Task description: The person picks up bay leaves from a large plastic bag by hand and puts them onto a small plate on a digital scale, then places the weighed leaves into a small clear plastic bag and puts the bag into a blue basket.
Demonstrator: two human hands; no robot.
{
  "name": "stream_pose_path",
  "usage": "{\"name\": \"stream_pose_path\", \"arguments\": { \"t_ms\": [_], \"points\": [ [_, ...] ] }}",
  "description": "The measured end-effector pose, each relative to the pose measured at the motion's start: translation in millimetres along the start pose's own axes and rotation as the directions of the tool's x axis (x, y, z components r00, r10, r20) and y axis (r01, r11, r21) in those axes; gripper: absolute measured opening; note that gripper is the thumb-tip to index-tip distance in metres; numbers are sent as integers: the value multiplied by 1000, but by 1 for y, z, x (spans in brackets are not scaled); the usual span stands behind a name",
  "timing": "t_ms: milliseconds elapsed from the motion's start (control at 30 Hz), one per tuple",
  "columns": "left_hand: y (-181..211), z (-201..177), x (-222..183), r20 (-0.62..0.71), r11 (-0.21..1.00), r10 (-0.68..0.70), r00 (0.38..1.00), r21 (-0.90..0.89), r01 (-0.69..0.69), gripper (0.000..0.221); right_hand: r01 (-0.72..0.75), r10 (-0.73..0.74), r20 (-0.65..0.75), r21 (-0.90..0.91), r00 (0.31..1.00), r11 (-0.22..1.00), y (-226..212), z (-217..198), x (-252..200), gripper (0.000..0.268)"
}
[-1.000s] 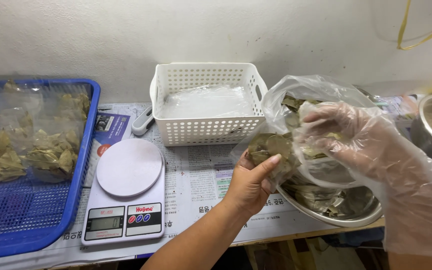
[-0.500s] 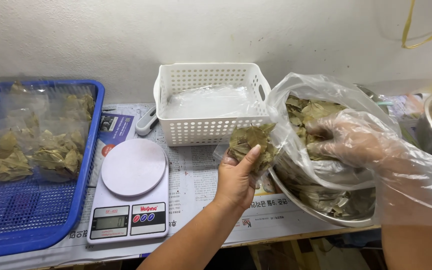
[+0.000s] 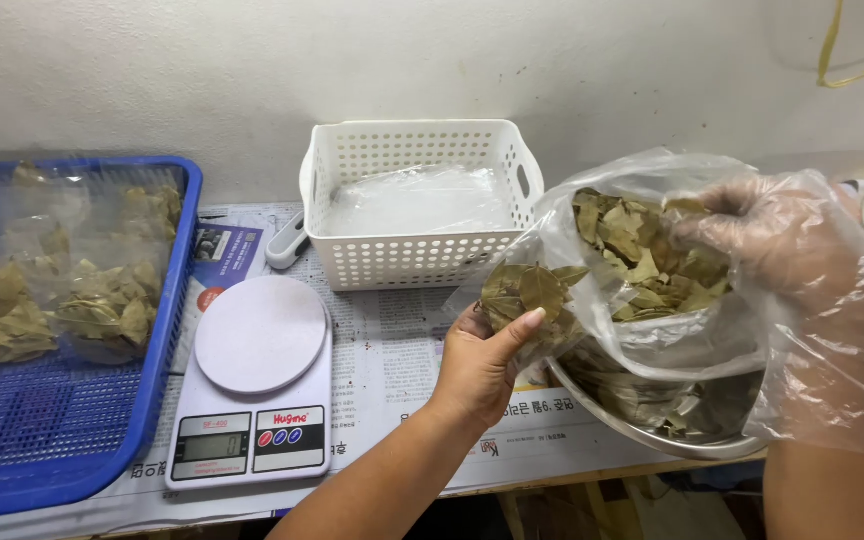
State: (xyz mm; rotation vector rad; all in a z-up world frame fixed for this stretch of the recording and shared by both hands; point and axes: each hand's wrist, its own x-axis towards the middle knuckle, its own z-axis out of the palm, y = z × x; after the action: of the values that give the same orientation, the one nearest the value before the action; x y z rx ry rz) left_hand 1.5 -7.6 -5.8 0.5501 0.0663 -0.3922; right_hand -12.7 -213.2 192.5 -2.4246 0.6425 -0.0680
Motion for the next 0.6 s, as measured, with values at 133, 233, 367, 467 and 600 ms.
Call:
{"name": "stream_pose_path", "arguments": {
  "t_ms": [133, 233, 367, 467, 600],
  "points": [
    [-9, 1, 5, 66, 999, 37, 997, -22, -36, 35, 189, -185, -43, 159, 982, 969, 23, -9, 5, 27],
    [-12, 1, 6, 108, 998, 48, 993, -42, -43, 35, -344, 234, 257, 599, 938, 723, 63, -23, 84, 23],
    [-14, -1, 6, 139, 998, 43, 989, -41, -38, 36, -49, 115, -199, 312, 973, 949, 6, 7, -1, 28],
    [-15, -1, 6, 159, 996, 83, 984, -42, -77, 38, -429, 374, 259, 752, 890, 501, -21, 4, 11, 30],
    [-14, -1, 5, 141, 995, 100, 985, -43, -95, 35, 186, -150, -111, 502, 982, 845, -22, 30, -57, 19]
  ]
}}
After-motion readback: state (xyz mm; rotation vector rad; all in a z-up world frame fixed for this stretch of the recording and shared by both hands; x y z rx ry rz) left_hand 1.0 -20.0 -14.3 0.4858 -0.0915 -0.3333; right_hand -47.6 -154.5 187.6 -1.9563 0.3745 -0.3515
